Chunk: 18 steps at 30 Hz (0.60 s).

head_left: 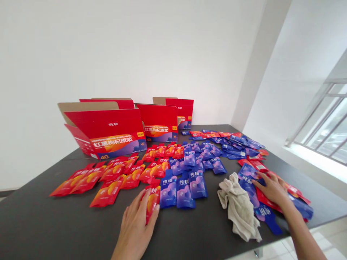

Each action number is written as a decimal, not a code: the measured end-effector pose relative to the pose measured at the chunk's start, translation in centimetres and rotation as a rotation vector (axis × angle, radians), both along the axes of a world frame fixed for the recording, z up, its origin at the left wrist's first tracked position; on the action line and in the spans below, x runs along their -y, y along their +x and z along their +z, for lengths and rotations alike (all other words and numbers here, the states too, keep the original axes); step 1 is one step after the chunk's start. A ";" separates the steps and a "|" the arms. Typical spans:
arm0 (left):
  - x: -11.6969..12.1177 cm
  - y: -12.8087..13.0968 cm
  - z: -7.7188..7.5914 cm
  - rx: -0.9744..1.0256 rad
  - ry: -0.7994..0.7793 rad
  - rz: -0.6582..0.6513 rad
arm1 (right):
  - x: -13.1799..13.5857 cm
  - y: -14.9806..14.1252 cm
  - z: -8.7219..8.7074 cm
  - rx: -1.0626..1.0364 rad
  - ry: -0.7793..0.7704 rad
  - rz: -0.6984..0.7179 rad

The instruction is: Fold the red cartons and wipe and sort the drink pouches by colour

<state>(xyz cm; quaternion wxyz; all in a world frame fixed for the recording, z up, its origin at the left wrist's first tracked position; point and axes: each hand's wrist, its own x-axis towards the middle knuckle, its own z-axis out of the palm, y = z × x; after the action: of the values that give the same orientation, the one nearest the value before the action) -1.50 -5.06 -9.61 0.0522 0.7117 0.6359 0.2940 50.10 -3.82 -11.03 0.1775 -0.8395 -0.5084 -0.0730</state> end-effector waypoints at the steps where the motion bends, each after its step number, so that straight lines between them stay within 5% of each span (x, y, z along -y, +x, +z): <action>1: 0.0 0.0 0.1 -0.006 -0.007 0.008 | -0.2 0.0 -0.2 -0.009 -0.006 -0.001; 10: 0.2 -0.3 0.5 -0.008 0.019 0.020 | -4.1 1.2 0.9 -0.160 -0.028 0.017; 18: 0.6 -0.1 1.7 0.105 0.036 0.022 | -4.8 0.0 3.6 -0.383 0.182 0.066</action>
<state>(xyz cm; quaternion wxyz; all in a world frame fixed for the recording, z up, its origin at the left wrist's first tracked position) -1.55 -5.68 -7.95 0.0695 0.6890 0.6349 0.3427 50.12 1.01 -7.48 0.3483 -0.8014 -0.4839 0.0480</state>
